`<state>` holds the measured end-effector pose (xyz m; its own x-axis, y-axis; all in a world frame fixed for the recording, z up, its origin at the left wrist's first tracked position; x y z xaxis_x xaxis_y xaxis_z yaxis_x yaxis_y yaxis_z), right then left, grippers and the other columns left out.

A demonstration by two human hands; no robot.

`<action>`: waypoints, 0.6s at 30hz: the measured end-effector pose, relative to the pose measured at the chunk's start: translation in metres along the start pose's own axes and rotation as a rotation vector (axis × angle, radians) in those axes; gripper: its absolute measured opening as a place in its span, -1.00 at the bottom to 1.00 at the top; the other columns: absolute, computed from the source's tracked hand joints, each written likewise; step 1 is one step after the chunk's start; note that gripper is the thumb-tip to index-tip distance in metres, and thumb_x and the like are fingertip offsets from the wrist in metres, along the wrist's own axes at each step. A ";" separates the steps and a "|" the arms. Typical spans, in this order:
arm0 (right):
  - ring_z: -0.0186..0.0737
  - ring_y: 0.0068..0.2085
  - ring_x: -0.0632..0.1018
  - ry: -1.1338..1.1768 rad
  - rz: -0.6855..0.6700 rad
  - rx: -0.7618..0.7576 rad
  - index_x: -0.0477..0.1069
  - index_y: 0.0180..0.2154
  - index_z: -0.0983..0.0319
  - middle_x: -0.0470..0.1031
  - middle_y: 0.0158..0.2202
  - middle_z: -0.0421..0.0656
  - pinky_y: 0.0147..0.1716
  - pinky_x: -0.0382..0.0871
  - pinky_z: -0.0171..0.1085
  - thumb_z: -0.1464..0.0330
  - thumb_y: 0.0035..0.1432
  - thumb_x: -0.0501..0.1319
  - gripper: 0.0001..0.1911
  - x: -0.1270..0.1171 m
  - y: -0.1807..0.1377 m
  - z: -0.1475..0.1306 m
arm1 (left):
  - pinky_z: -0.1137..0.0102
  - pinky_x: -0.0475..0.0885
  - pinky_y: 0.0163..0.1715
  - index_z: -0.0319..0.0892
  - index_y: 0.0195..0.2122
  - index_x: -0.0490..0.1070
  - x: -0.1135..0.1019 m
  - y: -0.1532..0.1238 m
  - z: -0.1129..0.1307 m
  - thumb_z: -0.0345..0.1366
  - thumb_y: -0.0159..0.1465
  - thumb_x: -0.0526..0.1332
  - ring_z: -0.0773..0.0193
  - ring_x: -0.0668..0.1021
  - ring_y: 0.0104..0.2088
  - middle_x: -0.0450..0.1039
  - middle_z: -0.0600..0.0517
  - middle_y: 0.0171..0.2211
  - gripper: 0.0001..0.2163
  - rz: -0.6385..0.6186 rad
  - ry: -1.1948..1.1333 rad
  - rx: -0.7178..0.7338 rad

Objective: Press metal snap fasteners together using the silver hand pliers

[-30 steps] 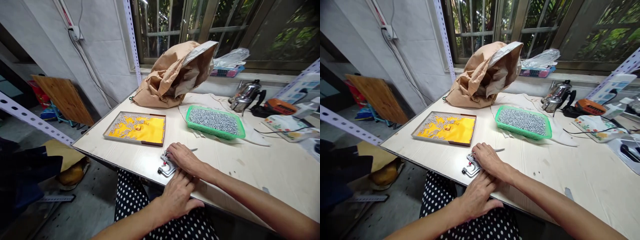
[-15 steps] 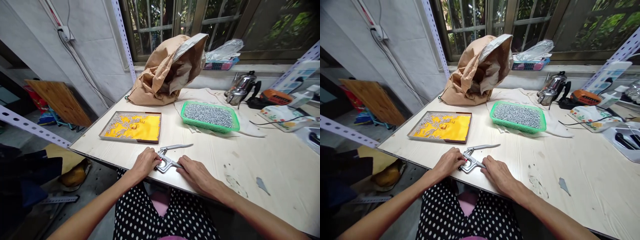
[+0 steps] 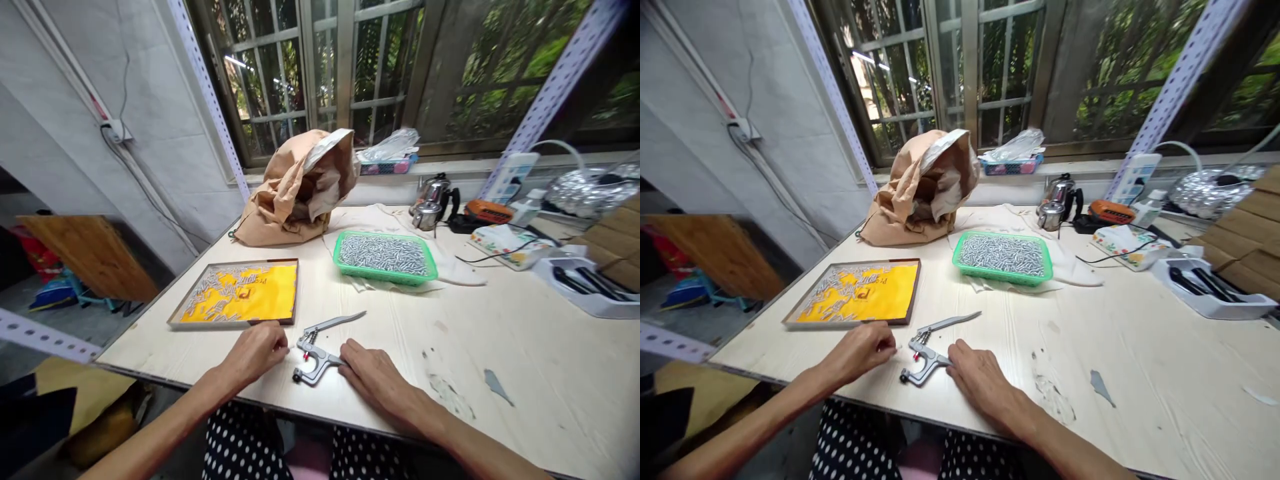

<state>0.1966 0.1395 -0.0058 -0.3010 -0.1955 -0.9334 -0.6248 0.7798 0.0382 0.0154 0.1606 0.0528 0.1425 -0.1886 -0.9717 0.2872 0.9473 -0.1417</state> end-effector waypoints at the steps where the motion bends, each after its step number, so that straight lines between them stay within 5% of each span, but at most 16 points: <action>1: -0.26 -0.33 0.47 -0.013 0.006 0.007 0.23 -0.28 0.18 0.42 -0.23 -0.22 -0.44 0.10 -0.27 0.42 0.30 0.14 -0.91 -0.001 0.001 0.001 | 0.46 0.30 -0.37 -0.18 -0.39 0.51 -0.018 0.010 0.007 -0.42 0.21 0.19 0.26 0.52 -0.35 0.50 0.02 -0.37 -0.89 0.072 -0.016 0.002; 6: -0.24 -0.31 0.49 -0.076 0.019 0.006 0.23 -0.25 0.18 0.43 -0.21 -0.22 -0.46 0.06 -0.26 0.43 0.28 0.17 -0.90 0.000 0.004 0.000 | 0.46 0.32 -0.32 -0.18 -0.20 0.51 -0.117 0.067 0.062 -0.27 0.31 0.22 0.25 0.53 -0.26 0.50 -0.01 -0.23 -0.86 0.522 0.068 0.096; 9: -0.22 -0.33 0.50 -0.096 0.035 -0.010 0.22 -0.26 0.18 0.42 -0.22 -0.22 -0.49 0.04 -0.25 0.45 0.26 0.18 -0.88 0.004 0.003 0.000 | 0.46 0.33 -0.29 -0.15 -0.09 0.49 -0.146 0.087 0.059 -0.24 0.31 0.23 0.20 0.53 -0.15 0.50 -0.04 -0.15 -0.81 0.641 0.182 0.064; 12: -0.21 -0.36 0.51 -0.105 0.068 -0.028 0.20 -0.27 0.18 0.41 -0.25 -0.21 -0.51 0.03 -0.25 0.47 0.26 0.16 -0.87 0.008 0.002 0.001 | 0.44 0.32 -0.28 -0.14 -0.16 0.54 -0.141 0.093 0.005 -0.25 0.34 0.16 0.17 0.53 -0.12 0.51 -0.05 -0.14 -0.82 0.581 0.244 -0.104; 15: -0.20 -0.40 0.51 -0.136 0.106 -0.060 0.16 -0.28 0.16 0.40 -0.28 -0.22 -0.54 -0.01 -0.24 0.47 0.26 0.14 -0.85 0.013 0.002 0.001 | 0.43 0.30 -0.32 -0.16 -0.24 0.57 -0.107 0.082 -0.078 -0.29 0.31 0.14 0.13 0.55 -0.17 0.55 -0.09 -0.23 -0.81 0.377 0.195 -0.398; 18: -0.19 -0.46 0.49 -0.168 0.182 -0.121 0.13 -0.28 0.15 0.37 -0.33 -0.22 -0.57 -0.05 -0.23 0.47 0.27 0.11 -0.85 0.015 0.001 -0.001 | 0.45 0.28 -0.36 -0.20 -0.33 0.58 -0.070 0.068 -0.129 -0.36 0.26 0.17 0.16 0.57 -0.27 0.57 -0.08 -0.36 -0.83 0.246 0.150 -0.521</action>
<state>0.1903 0.1366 -0.0195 -0.2984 0.0506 -0.9531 -0.6563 0.7142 0.2434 -0.0969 0.2712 0.0868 -0.0008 0.0552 -0.9985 -0.2454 0.9679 0.0537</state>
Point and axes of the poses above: each hand's wrist, its own y-axis towards the middle knuckle, its own x-axis out of the palm, z = x × y, the point moved 8 cm from there along y, towards the middle knuckle
